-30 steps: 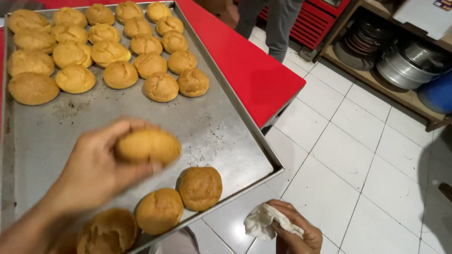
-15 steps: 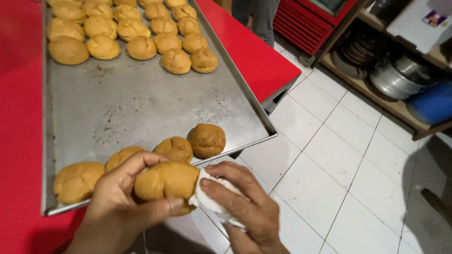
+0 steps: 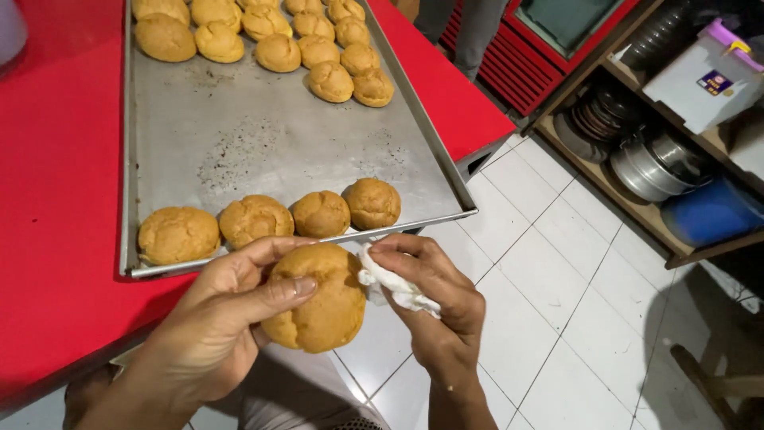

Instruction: A person in a bakery environment is cleaning the bottom of baked pastries one by one using a white cloth and then arranging them neatly on a large metal baking tray.

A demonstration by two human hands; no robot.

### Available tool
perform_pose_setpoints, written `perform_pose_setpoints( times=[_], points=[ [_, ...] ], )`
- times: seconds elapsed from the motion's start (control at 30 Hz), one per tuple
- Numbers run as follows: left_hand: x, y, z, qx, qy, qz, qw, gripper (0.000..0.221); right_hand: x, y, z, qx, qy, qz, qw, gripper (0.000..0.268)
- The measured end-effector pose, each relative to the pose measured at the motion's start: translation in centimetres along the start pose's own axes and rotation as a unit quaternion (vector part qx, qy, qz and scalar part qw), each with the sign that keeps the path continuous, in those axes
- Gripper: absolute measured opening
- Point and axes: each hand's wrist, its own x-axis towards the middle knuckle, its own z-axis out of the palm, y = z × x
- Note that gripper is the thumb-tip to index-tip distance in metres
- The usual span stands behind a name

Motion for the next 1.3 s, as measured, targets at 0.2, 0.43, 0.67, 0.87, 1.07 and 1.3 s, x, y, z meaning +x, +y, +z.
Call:
perform_pose_setpoints(
  times=[0.2, 0.43, 0.67, 0.87, 1.07, 1.3],
  points=[
    [1.9, -1.9, -0.6, -0.076, 0.033, 0.059, 0.995, 0.024, -1.2, 0.0, 0.9, -0.110, -0.019, -0.043, 0.993, 0.038],
    [4.1, -3.5, -2.5, -0.173, -0.029, 0.138, 0.975, 0.016, -2.7, 0.9, -0.4, -0.024, 0.004, -0.063, 0.998, 0.031],
    [4.3, -4.0, -1.3, -0.234, 0.076, -0.004, 0.969, 0.018, -2.1, 0.3, -0.1, 0.011, 0.059, 0.009, 0.998, 0.027],
    [0.8, 0.8, 3.9, -0.229, 0.135, -0.063, 0.962, 0.037, -2.0, 1.0, 0.1, 0.012, 0.071, -0.002, 0.997, 0.029],
    [3.4, -2.9, 2.1, -0.239, 0.101, 0.045, 0.965, 0.015, -2.9, 2.4, 2.0, -0.207, 0.112, -0.054, 0.970, 0.025],
    [7.4, 2.7, 7.5, -0.037, 0.088, 0.075, 0.993, 0.033, -4.1, 3.7, 0.9, -0.124, 0.192, 0.020, 0.973, 0.024]
  ],
)
